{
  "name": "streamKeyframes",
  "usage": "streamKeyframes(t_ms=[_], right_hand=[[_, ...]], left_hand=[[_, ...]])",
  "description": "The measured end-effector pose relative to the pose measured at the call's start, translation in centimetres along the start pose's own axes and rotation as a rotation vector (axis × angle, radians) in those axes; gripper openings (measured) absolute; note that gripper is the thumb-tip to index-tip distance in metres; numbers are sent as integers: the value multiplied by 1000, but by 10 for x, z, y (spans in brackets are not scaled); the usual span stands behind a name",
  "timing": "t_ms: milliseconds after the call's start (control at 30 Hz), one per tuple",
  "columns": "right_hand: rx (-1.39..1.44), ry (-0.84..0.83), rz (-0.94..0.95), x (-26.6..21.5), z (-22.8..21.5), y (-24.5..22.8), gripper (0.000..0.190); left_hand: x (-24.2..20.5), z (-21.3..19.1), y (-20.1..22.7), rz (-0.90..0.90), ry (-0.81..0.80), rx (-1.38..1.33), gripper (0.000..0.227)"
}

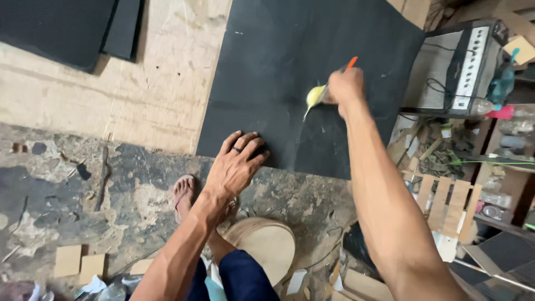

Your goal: The person applies a yellow substance to a black sheet using a small scraper. The person spreads the substance across the surface of multiple black sheets, handling them one at a time.

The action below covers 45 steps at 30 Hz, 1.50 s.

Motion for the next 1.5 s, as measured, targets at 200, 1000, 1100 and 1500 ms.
streamKeyframes(t_ms=[200,1000,1100,1500], right_hand=[[-608,9,-455,-5,-1,38,37],[-630,-733,-693,-149,-26,178,37],[-473,-544,-748,-138,-33,128,31],[-388,157,-439,-83,-26,121,24]], left_hand=[[3,0,0,0,22,8,13],[7,-9,6,77,-32,56,22],[10,-13,5,67,-60,88,22],[-2,-17,10,-33,-94,141,29]])
Point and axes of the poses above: each hand's wrist, its own x-axis towards the middle knuckle, its own z-axis out of the palm, y = z × x, the point moved 1 cm from there along x, towards the middle knuckle, and after that the axes turned 8 degrees about z, right-handed, at the moved point
